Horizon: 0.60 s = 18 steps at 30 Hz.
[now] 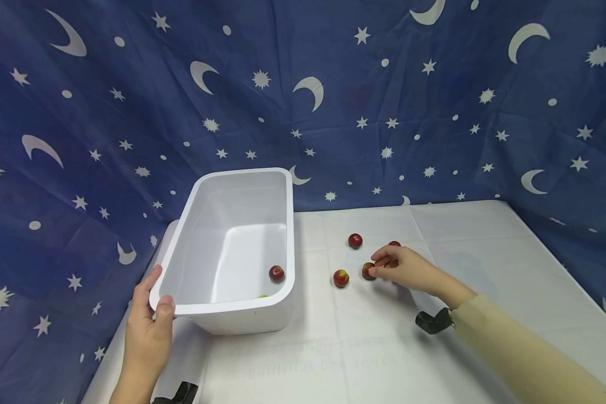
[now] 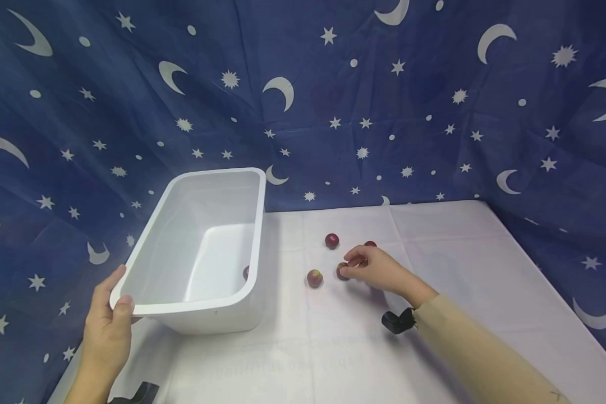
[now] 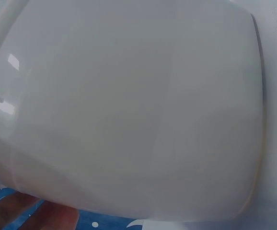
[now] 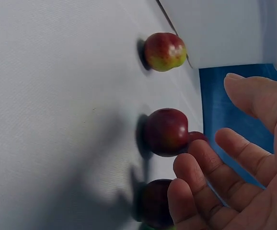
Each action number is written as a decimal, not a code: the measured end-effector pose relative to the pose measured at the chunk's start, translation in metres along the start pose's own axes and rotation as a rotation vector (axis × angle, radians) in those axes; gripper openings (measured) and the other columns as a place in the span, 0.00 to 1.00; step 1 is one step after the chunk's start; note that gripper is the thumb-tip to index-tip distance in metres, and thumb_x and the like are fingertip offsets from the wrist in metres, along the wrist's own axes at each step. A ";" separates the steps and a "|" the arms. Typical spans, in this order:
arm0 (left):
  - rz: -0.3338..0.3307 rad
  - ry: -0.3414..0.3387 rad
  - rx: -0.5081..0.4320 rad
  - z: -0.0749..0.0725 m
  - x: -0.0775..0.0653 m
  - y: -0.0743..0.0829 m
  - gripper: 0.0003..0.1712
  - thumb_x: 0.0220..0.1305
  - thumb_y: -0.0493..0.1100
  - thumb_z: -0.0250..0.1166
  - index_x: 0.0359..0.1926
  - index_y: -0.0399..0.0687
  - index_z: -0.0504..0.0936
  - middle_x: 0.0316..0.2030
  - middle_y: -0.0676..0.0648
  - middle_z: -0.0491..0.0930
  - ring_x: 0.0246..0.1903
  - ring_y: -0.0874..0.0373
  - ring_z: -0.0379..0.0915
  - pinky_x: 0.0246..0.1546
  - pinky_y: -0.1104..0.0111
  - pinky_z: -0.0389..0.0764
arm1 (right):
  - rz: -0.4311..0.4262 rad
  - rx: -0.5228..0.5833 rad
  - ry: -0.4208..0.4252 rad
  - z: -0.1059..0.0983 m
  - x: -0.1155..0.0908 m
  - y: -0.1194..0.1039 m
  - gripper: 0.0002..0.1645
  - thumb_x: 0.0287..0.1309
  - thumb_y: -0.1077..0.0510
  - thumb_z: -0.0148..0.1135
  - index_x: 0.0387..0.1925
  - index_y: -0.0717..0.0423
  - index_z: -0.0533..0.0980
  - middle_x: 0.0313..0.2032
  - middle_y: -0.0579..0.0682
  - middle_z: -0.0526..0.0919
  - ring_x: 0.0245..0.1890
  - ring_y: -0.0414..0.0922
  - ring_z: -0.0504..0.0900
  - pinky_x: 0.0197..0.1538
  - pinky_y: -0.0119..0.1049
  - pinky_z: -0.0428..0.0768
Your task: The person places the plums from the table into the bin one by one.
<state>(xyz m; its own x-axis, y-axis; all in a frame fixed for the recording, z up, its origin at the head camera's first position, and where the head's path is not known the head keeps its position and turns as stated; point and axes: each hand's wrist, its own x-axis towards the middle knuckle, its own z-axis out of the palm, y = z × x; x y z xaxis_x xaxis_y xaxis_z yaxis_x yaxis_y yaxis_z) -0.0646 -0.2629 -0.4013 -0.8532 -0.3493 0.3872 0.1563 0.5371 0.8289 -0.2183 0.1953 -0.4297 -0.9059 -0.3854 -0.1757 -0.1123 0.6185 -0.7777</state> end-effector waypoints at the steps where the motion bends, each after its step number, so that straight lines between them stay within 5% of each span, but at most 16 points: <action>1: -0.002 -0.001 0.002 0.000 0.000 0.000 0.30 0.70 0.41 0.51 0.71 0.62 0.63 0.68 0.53 0.63 0.55 0.65 0.63 0.47 0.83 0.64 | -0.003 -0.005 -0.001 0.001 0.000 0.001 0.26 0.55 0.45 0.69 0.50 0.56 0.77 0.39 0.48 0.80 0.38 0.45 0.78 0.40 0.39 0.78; 18: 0.008 -0.006 -0.010 0.000 0.000 -0.001 0.30 0.70 0.41 0.52 0.72 0.60 0.62 0.68 0.52 0.62 0.57 0.65 0.62 0.51 0.82 0.63 | -0.034 -0.090 0.035 0.006 0.005 0.003 0.27 0.56 0.48 0.69 0.52 0.59 0.76 0.39 0.47 0.80 0.38 0.44 0.77 0.41 0.39 0.76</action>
<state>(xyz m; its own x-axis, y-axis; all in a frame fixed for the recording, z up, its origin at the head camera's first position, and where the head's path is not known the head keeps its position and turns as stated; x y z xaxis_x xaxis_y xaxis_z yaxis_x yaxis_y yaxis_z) -0.0652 -0.2638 -0.4022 -0.8546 -0.3407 0.3919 0.1681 0.5326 0.8295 -0.2208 0.1914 -0.4366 -0.9145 -0.3839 -0.1275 -0.1780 0.6650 -0.7253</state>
